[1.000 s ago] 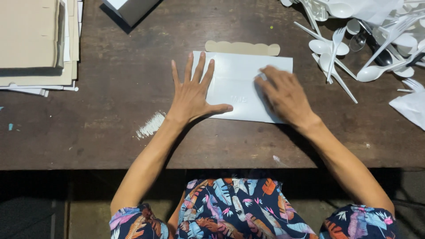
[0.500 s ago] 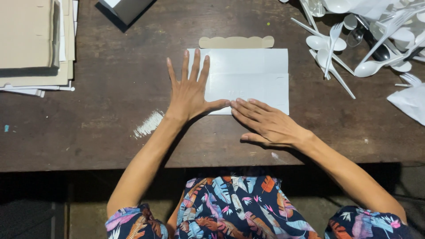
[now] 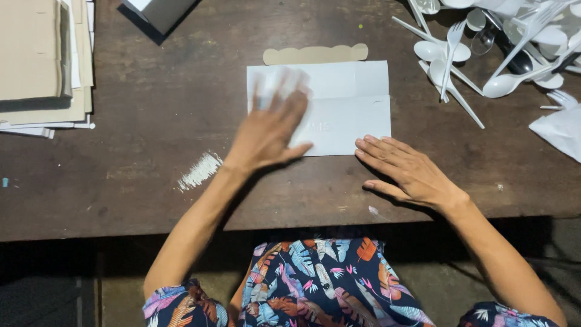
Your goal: The person folds a flat cardboard piece into a small rectangular box by creasing and tucking flaps. The finished box is placed on a stack of similar boxes on the table.
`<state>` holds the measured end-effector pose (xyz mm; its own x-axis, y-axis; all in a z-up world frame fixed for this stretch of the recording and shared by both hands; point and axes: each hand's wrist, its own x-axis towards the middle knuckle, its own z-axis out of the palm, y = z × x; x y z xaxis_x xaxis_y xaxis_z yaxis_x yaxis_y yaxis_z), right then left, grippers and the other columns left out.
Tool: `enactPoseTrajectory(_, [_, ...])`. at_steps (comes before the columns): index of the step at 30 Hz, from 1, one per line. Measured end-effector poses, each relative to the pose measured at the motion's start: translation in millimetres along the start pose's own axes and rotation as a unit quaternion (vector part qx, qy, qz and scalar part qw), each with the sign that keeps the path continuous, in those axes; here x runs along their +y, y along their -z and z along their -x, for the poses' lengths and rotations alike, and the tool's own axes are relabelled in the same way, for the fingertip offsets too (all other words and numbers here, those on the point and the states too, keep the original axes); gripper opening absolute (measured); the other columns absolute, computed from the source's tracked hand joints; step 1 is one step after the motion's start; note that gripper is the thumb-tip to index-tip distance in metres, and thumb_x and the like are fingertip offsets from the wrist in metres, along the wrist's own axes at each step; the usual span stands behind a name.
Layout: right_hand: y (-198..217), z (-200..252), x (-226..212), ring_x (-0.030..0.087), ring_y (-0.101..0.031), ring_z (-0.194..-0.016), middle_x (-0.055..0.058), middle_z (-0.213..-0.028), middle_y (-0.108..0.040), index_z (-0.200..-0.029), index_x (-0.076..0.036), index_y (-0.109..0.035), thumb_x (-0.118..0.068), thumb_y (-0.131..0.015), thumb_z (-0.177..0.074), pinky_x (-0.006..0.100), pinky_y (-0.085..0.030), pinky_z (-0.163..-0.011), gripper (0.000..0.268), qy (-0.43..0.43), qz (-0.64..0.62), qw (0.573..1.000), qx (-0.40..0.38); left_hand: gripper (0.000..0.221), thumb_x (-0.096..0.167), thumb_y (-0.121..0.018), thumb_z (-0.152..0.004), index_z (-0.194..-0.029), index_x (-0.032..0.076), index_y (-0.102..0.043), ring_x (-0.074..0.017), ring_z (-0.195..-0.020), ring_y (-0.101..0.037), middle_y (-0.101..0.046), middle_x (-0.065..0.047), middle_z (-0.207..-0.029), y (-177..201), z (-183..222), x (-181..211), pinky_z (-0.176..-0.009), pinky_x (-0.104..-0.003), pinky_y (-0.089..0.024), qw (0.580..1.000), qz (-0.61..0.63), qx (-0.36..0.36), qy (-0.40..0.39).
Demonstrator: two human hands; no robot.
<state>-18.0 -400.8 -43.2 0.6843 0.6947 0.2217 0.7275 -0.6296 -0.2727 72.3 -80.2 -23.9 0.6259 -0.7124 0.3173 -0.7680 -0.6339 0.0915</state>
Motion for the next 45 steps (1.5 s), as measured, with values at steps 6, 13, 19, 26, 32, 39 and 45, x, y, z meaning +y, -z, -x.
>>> enactPoseTrajectory(6, [-6, 4, 1, 0.020, -0.047, -0.144, 0.004, -0.155, -0.054, -0.147, -0.016, -0.056, -0.042, -0.055, -0.100, 0.039, -0.034, -0.123, 0.054, -0.004, 0.001, 1.000, 0.015, 0.110, 0.088, -0.023, -0.088, -0.159, 0.004, -0.029, -0.0276, -0.157, -0.024, -0.033, -0.017, -0.165, -37, 2, 73, -0.129, -0.052, -0.010, 0.989, 0.051, -0.073, -0.114])
enactPoseTrajectory(13, [3, -4, -5, 0.021, -0.052, -0.141, 0.005, -0.150, -0.059, -0.142, -0.014, -0.061, -0.039, -0.060, -0.099, 0.038, -0.038, -0.120, 0.050, -0.004, 0.001, 1.000, 0.024, 0.094, 0.078, -0.023, -0.097, -0.157, 0.008, -0.037, -0.0257, -0.155, -0.028, -0.039, -0.014, -0.162, 1, 43, 31, -0.128, -0.046, -0.014, 0.979, 0.099, -0.147, -0.097])
enactPoseTrajectory(19, [4, -4, -5, 0.022, -0.054, -0.139, 0.006, -0.150, -0.059, -0.142, -0.015, -0.061, -0.038, -0.061, -0.098, 0.039, -0.039, -0.119, 0.050, -0.006, 0.004, 1.000, 0.021, 0.071, 0.069, -0.033, -0.102, -0.150, 0.020, -0.050, -0.0205, -0.152, -0.034, -0.045, -0.001, -0.160, 19, 101, -11, -0.127, -0.044, -0.018, 0.990, 0.050, -0.116, -0.062])
enactPoseTrajectory(26, [-7, -18, -14, 0.024, -0.054, -0.139, 0.009, -0.147, -0.060, -0.141, -0.013, -0.060, -0.049, -0.060, -0.096, 0.040, -0.040, -0.120, 0.058, 0.004, 0.061, 0.998, 0.033, 0.065, 0.069, -0.042, -0.099, -0.144, 0.025, -0.058, -0.0165, -0.150, -0.038, -0.048, 0.006, -0.158, 18, 113, -15, -0.127, -0.044, -0.021, 0.995, 0.063, -0.072, -0.011])
enactPoseTrajectory(32, [-34, -76, -61, 0.033, -0.041, -0.147, 0.021, -0.156, -0.046, -0.153, -0.005, -0.042, -0.063, -0.046, -0.101, 0.047, -0.030, -0.123, 0.078, 0.086, -0.014, 0.996, -0.018, 0.066, 0.071, -0.048, -0.095, -0.143, 0.027, -0.058, -0.0153, -0.149, -0.040, -0.050, 0.007, -0.156, 19, 112, -11, -0.126, -0.045, -0.022, 0.996, 0.060, -0.062, -0.001])
enactPoseTrajectory(39, [-12, -41, -32, 0.033, -0.052, -0.139, 0.020, -0.145, -0.059, -0.143, -0.004, -0.056, -0.056, -0.053, -0.101, 0.044, -0.035, -0.121, 0.067, 0.027, -0.011, 0.999, -0.034, 0.061, 0.066, -0.048, -0.098, -0.144, 0.028, -0.057, -0.0141, -0.148, -0.040, -0.050, 0.007, -0.157, 15, 116, -16, -0.126, -0.044, -0.022, 0.995, 0.081, -0.050, 0.002])
enactPoseTrajectory(45, [11, 36, 2, 0.018, -0.039, -0.150, 0.000, -0.163, -0.043, -0.154, -0.020, -0.046, -0.054, -0.042, -0.102, 0.039, -0.025, -0.128, 0.062, -0.059, 0.114, 0.991, -0.046, 0.055, 0.063, -0.048, -0.099, -0.141, 0.030, -0.060, -0.0129, -0.146, -0.044, -0.053, 0.009, -0.154, 15, 115, -20, -0.125, -0.042, -0.026, 0.996, 0.085, -0.039, 0.001])
